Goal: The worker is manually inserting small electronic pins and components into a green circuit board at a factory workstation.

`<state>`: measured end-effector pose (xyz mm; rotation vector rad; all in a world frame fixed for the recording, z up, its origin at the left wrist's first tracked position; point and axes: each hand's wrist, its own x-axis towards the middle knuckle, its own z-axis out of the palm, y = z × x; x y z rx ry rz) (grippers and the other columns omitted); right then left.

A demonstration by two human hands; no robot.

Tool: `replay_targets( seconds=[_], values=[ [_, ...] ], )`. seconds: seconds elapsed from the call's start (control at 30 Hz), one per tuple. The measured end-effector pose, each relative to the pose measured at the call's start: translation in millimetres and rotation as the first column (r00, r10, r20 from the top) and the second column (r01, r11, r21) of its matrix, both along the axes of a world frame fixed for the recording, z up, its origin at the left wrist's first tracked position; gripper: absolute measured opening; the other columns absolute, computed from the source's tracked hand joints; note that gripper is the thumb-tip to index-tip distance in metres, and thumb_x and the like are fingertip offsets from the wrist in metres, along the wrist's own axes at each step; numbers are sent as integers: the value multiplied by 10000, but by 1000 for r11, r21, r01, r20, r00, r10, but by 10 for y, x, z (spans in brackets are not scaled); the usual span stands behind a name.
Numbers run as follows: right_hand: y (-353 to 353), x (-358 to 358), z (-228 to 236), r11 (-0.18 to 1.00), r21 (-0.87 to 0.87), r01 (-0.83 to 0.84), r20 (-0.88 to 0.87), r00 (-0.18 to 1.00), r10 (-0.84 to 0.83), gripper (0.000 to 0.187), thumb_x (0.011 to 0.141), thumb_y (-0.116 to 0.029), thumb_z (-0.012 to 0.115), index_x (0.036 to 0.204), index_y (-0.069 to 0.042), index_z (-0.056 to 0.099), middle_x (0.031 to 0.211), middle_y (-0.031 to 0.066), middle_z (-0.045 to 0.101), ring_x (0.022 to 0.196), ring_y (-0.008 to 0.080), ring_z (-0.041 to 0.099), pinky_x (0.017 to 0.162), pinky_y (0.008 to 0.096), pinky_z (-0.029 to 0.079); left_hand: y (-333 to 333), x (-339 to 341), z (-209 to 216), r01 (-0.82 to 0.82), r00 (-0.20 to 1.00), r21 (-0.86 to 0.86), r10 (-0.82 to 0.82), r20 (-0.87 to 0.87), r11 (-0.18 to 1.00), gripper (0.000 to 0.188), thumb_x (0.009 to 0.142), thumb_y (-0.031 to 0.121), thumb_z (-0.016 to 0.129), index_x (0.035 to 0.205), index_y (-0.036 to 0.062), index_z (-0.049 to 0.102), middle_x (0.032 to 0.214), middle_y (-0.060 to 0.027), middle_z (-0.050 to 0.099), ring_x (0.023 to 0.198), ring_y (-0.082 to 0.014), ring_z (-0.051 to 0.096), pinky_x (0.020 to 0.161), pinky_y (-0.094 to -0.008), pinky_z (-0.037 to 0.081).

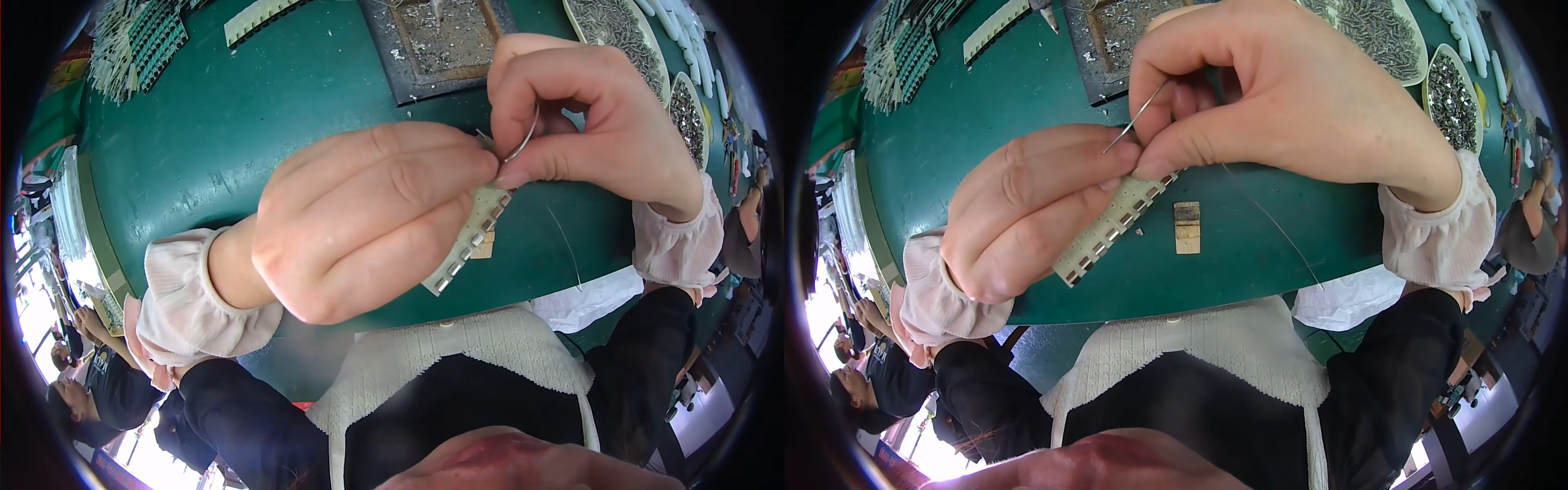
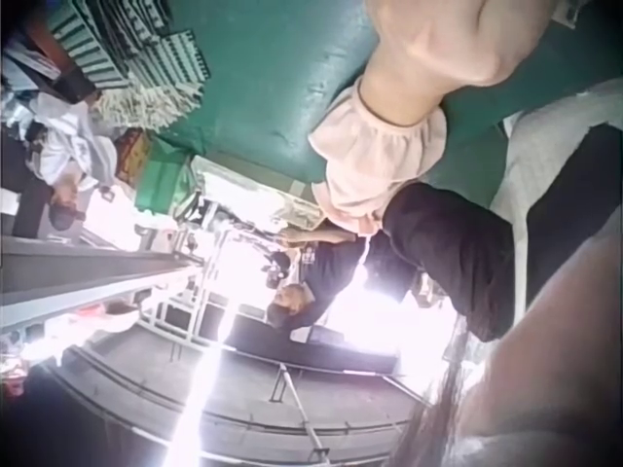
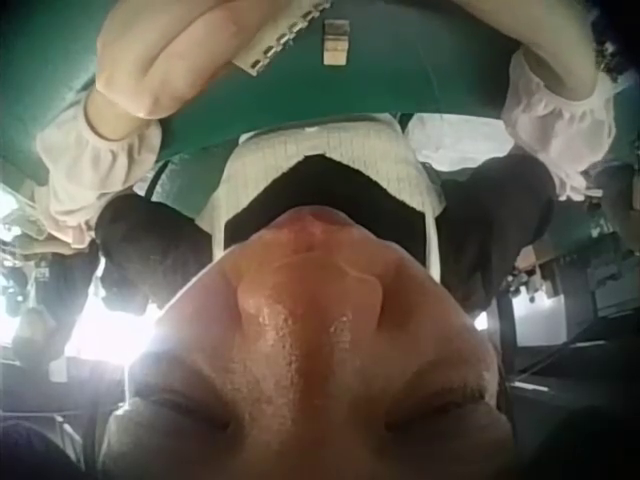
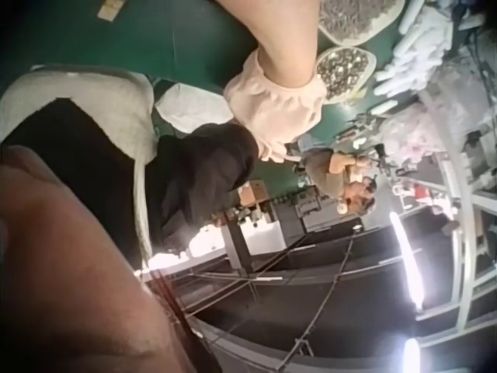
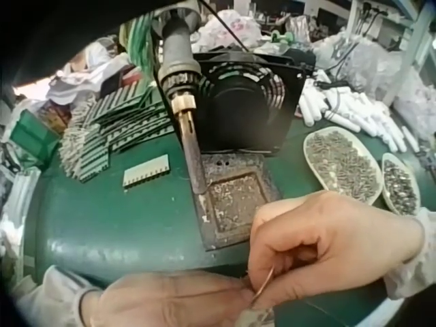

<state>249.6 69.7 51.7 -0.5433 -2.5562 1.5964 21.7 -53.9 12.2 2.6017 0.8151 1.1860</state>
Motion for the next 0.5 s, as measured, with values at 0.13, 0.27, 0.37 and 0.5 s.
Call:
replay_targets(
  seconds=[0.13,0.27,0.37,0.5],
  values=[
    [0,2,-48,1000,-24,-5,-34,999,4,172,784,-18,818,818,-42,651,927,-2,579,776,60,535,606,210,395,-13,5,28,16,1000,-19,-16,1,1000,394,708,61,742,1046,-122,654,1128,-285,690,1002,-424,720,800,-432,610],
    [-1,-16,-75,940,-233,250,-68,960,-272,156,824,21,786,894,-46,664,961,1,629,835,50,584,661,192,464,-5,-5,66,-4,1000,-61,4,6,998,354,718,23,761,1034,-108,665,1113,-263,703,979,-390,727,789,-400,605],
    [-76,-187,137,794,-366,485,133,872,-471,166,959,-74,707,967,-23,549,723,73,685,553,96,618,468,232,446,-53,-27,104,-155,988,-242,150,-38,958,301,754,-45,777,1036,-81,678,1064,-206,728,942,-297,733,796,-353,593],
    [-127,-109,387,767,-294,570,306,816,-490,153,1017,-80,645,1019,-32,500,692,43,649,525,59,540,469,214,395,100,87,293,-131,871,-899,481,98,419,215,868,-46,764,1069,-30,689,1041,-109,745,931,-154,707,836,-309,577]
  ],
)
